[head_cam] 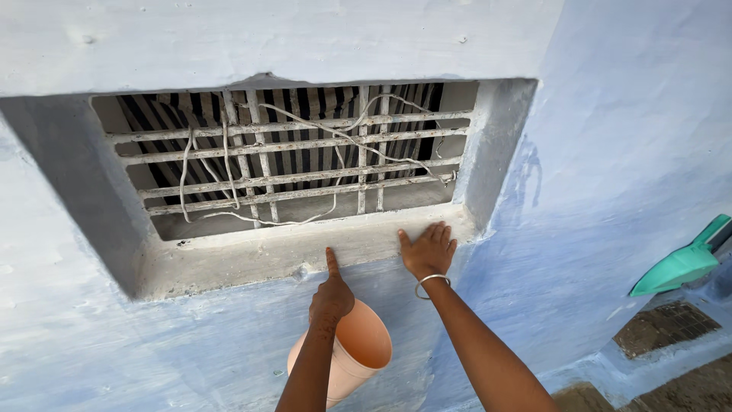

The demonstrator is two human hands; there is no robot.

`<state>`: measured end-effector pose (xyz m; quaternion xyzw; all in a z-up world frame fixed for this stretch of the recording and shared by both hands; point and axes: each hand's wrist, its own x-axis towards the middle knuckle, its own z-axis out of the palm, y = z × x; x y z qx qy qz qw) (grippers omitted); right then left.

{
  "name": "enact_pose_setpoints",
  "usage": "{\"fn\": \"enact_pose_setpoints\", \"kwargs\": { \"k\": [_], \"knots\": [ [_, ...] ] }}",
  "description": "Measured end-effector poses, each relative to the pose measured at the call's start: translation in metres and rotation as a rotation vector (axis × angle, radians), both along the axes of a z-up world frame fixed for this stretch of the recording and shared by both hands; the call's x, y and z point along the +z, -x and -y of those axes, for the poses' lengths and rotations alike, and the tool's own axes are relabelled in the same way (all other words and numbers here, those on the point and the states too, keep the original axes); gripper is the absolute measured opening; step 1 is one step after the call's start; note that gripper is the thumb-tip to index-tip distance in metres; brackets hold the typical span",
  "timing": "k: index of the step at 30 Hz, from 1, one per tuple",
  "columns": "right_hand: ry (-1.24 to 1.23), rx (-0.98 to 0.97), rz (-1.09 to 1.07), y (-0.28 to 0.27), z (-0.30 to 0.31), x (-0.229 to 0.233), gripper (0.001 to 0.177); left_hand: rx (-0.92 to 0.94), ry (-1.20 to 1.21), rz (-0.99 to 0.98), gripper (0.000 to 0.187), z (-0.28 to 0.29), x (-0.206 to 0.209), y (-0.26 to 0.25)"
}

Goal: The person cleans the frame and sill of a small wall opening by applying water from a cup and wiping the surface by hand.

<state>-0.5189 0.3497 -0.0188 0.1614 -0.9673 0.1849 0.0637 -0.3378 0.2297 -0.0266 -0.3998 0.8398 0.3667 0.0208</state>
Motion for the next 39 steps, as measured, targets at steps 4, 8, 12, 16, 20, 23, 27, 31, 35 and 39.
{"fn": "enact_pose_setpoints", "kwargs": {
  "k": [4, 8, 12, 16, 20, 23, 27, 31, 35, 39],
  "knots": [
    [0.004, 0.030, -0.091, 0.040, 0.014, -0.004, 0.097, 0.037, -0.036, 0.077, 0.110, -0.007, 0.009, 0.002],
    [0.011, 0.072, -0.101, 0.039, 0.005, -0.021, 0.099, 0.077, -0.051, 0.119, 0.109, -0.014, 0.024, 0.002],
    [0.030, -0.045, -0.070, 0.014, -0.008, -0.019, 0.096, 0.077, -0.027, 0.100, 0.107, -0.013, 0.016, 0.003],
    [0.258, -0.116, -0.122, -0.014, -0.021, -0.016, 0.104, 0.056, 0.017, 0.025, 0.105, -0.003, 0.008, 0.003],
    [0.432, -0.090, 0.065, -0.052, -0.033, -0.010, 0.101, 0.108, 0.020, 0.005, 0.101, -0.014, 0.010, -0.003],
    [0.444, 0.151, -0.163, -0.097, -0.035, -0.012, 0.058, 0.094, 0.039, -0.107, 0.105, -0.018, 0.008, -0.011],
    [0.342, 0.700, 0.099, -0.131, -0.032, -0.049, 0.019, 0.098, 0.034, -0.158, 0.108, -0.017, -0.004, -0.012],
    [0.052, 0.953, 0.416, -0.128, 0.004, -0.092, 0.021, 0.119, 0.027, -0.155, 0.106, -0.019, -0.005, -0.009],
    [0.116, 0.816, 0.627, -0.132, 0.028, -0.117, 0.022, 0.129, 0.027, -0.108, 0.107, -0.026, 0.004, -0.016],
    [0.389, 0.735, 0.625, -0.153, 0.050, -0.152, 0.020, 0.115, 0.088, -0.072, 0.111, -0.033, 0.007, -0.025]
  ]
}}
